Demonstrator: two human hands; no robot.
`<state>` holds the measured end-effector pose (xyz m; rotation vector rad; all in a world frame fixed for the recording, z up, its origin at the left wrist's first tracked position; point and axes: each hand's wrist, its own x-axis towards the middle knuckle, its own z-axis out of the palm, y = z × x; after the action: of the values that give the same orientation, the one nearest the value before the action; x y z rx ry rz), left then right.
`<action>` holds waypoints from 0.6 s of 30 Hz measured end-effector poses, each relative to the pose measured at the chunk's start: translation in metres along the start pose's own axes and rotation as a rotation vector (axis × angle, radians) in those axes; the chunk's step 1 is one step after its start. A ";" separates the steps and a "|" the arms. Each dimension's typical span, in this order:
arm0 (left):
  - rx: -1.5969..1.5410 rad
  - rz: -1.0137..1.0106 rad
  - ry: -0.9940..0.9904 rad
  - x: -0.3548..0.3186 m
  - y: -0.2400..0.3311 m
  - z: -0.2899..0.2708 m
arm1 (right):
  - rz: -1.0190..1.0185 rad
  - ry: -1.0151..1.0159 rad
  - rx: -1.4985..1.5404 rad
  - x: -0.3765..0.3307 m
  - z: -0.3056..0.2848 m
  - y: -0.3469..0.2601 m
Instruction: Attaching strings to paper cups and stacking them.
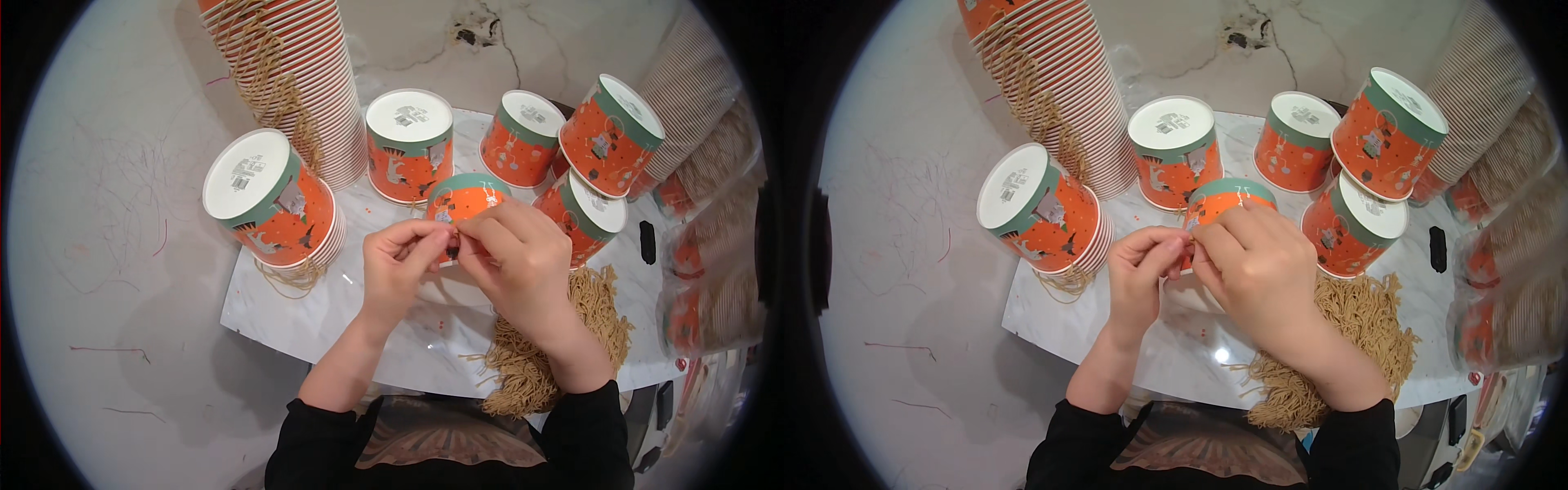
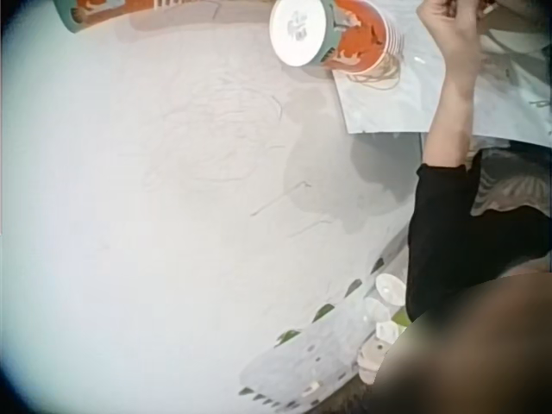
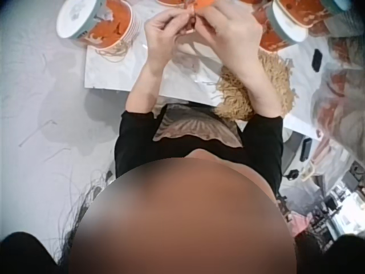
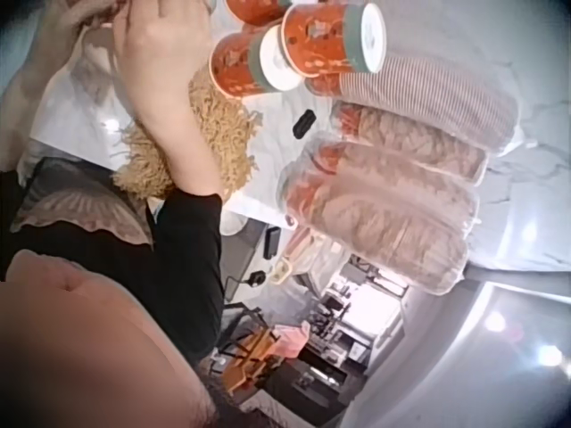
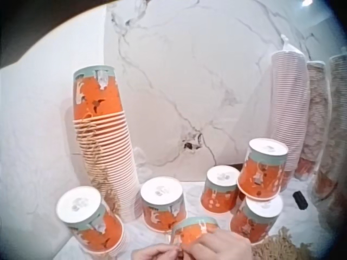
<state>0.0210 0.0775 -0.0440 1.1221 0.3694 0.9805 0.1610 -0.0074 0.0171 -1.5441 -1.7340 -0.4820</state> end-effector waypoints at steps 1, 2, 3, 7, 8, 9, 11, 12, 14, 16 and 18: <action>-0.031 -0.004 -0.009 0.001 0.000 -0.003 | -0.055 0.044 -0.031 0.001 0.003 0.001; -0.031 -0.003 -0.008 0.002 0.000 -0.004 | -0.056 0.043 -0.031 0.002 0.005 0.001; -0.073 -0.031 -0.010 0.002 0.001 -0.004 | -0.092 0.081 -0.052 0.003 0.007 0.002; -0.156 -0.118 -0.019 0.004 0.004 -0.005 | -0.110 0.075 0.026 0.004 0.011 0.009; -0.157 -0.117 -0.015 0.004 0.005 -0.005 | -0.112 0.073 0.029 0.005 0.012 0.010; -0.156 -0.145 -0.019 0.005 0.004 -0.005 | -0.057 0.045 0.096 0.004 0.012 0.011; -0.158 -0.173 -0.023 0.006 0.005 -0.005 | -0.002 0.013 0.160 0.005 0.012 0.012; -0.144 -0.188 -0.035 0.007 0.005 -0.004 | 0.021 0.004 0.232 0.005 0.012 0.014; -0.129 -0.199 -0.038 0.007 0.004 -0.006 | 0.038 -0.009 0.313 0.006 0.014 0.016; -0.123 -0.188 -0.070 0.007 0.000 -0.007 | 0.048 -0.043 0.396 0.007 0.012 0.017; -0.113 -0.193 -0.067 0.007 -0.001 -0.006 | 0.004 -0.067 0.377 0.008 0.009 0.021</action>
<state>0.0210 0.0861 -0.0456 0.9948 0.3567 0.7822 0.1785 0.0086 0.0128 -1.3040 -1.7524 -0.0909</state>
